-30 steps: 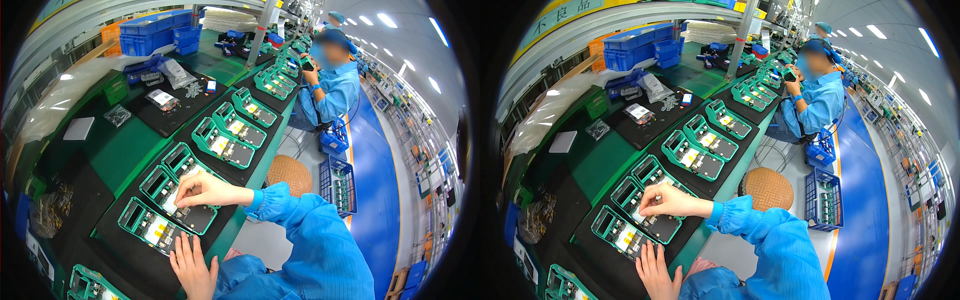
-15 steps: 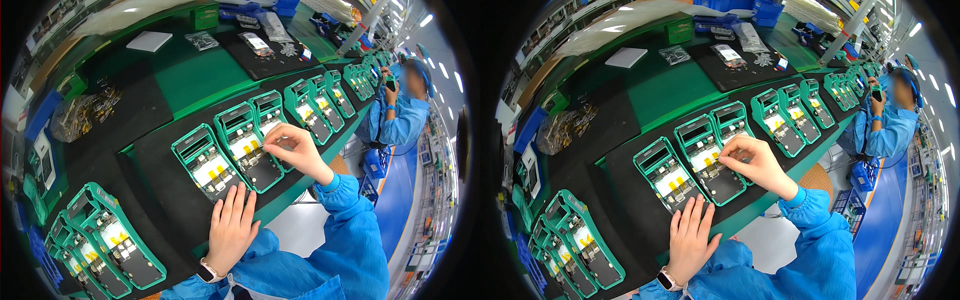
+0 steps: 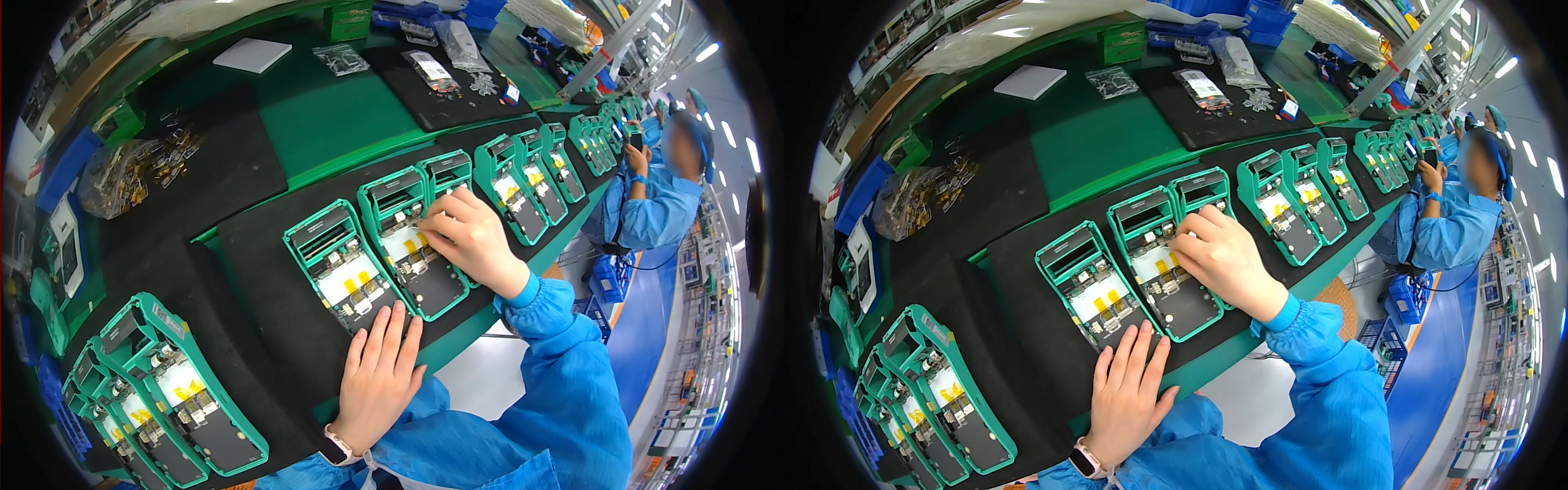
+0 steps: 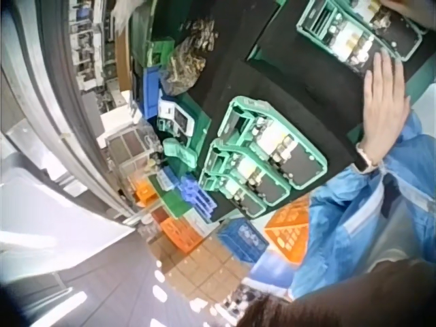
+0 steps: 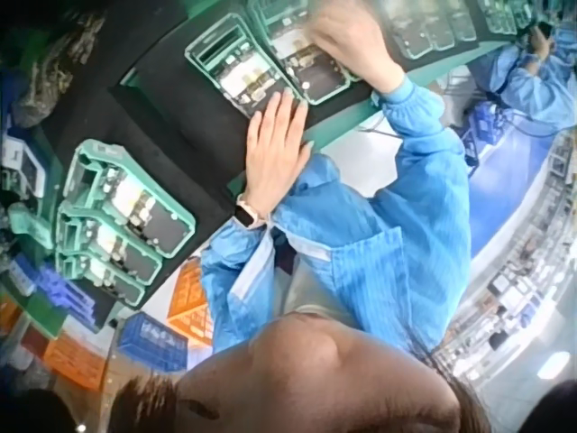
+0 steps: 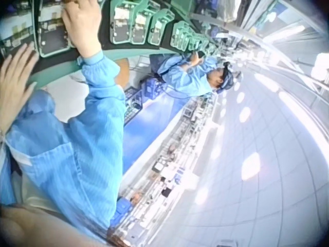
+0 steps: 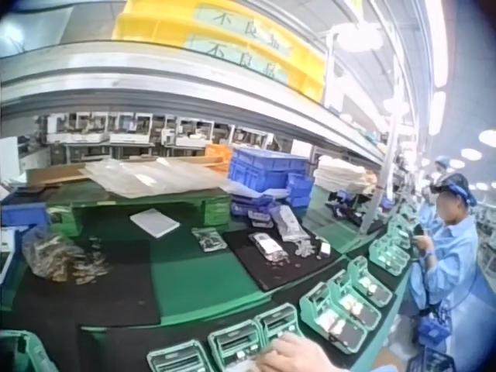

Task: Assembling electronic components into chassis and managing batches on an assembly line.

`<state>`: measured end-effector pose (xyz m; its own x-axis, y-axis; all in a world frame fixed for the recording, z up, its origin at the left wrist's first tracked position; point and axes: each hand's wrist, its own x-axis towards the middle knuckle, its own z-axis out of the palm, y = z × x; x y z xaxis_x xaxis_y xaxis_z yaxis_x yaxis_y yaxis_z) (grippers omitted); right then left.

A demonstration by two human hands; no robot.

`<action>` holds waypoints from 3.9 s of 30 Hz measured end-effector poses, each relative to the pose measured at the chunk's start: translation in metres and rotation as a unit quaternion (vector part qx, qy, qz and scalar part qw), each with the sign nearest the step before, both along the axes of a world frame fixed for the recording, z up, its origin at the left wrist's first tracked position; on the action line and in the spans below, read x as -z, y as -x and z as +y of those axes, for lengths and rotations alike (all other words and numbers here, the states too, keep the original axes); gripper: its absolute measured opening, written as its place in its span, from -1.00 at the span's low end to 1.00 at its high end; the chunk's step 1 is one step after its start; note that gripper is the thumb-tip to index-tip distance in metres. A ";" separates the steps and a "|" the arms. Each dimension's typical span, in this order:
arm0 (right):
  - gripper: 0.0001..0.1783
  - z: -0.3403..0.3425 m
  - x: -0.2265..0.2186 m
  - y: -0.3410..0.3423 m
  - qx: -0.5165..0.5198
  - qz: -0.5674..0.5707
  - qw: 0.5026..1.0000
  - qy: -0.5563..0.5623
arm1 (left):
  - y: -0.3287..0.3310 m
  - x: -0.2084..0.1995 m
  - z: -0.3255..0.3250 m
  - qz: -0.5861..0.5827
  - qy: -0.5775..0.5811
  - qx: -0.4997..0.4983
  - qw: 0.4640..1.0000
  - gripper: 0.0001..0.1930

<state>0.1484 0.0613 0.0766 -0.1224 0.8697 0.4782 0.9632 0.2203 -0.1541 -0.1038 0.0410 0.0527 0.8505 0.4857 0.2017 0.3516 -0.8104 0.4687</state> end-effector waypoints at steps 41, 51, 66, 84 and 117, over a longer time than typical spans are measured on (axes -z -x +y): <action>-0.84 0.007 -0.022 -0.001 0.006 -0.087 0.991 0.103 | 0.001 0.001 0.001 -0.004 -0.004 -0.002 1.000 -0.27; -0.93 0.017 -0.024 -0.008 0.014 0.031 0.982 0.188 | 0.002 -0.001 0.001 -0.004 -0.003 -0.001 1.000 -0.27; -0.66 -0.021 -0.017 0.011 0.044 -0.098 0.990 0.091 | 0.002 0.000 0.000 0.002 -0.016 -0.003 1.000 -0.28; -0.48 -0.029 0.004 0.038 0.125 -0.066 0.983 0.121 | 0.001 0.001 -0.003 0.009 -0.020 -0.003 1.000 -0.28; -0.23 -0.002 -0.019 0.013 0.046 0.023 0.998 0.027 | -0.015 -0.001 -0.002 -0.004 -0.052 -0.039 0.998 -0.32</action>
<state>0.1351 0.0598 0.0952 -0.0185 0.9013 0.4327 0.9705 0.1202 -0.2089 -0.0892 0.0391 0.0541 0.8091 0.5266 0.2608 0.4123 -0.8249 0.3867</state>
